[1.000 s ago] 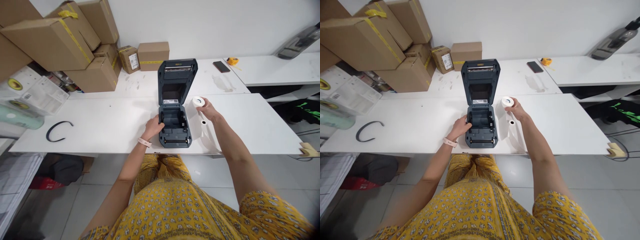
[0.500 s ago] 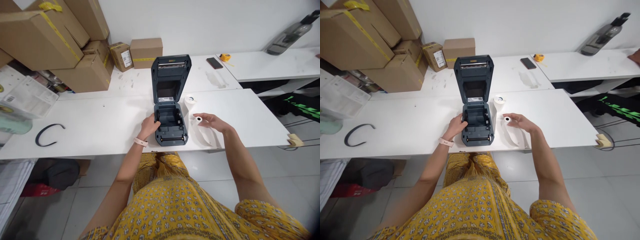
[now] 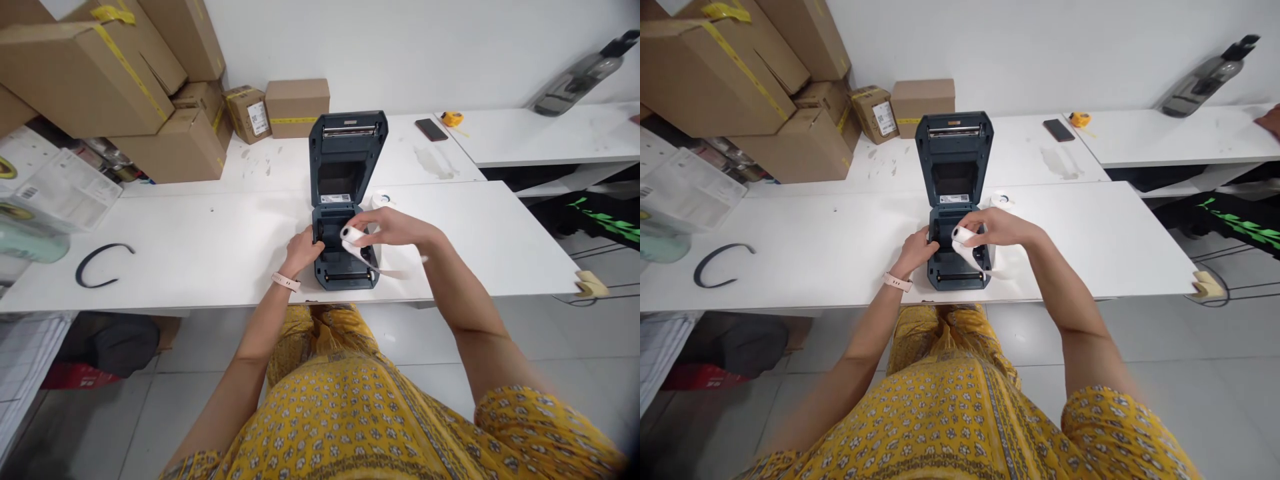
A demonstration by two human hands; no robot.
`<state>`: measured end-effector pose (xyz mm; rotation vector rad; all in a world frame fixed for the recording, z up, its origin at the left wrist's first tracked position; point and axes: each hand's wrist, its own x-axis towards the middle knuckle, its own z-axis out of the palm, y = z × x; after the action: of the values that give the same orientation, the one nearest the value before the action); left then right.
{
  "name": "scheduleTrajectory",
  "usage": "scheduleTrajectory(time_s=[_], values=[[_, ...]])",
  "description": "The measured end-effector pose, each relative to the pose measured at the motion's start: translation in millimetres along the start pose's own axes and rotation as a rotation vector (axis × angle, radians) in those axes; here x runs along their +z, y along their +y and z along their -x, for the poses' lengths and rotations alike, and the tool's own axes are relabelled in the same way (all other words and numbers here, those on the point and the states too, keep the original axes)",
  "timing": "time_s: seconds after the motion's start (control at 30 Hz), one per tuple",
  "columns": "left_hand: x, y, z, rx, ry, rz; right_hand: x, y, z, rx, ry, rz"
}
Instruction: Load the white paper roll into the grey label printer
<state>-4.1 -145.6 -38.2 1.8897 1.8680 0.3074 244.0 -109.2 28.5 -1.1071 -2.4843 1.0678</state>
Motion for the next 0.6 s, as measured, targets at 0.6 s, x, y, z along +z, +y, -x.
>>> scheduleTrajectory(time_s=[0.6], values=[[7.6,-2.1,2.9,-0.08,-0.008,0.089,41.2,-9.8,-76.3,0.136,-0.277,0.69]])
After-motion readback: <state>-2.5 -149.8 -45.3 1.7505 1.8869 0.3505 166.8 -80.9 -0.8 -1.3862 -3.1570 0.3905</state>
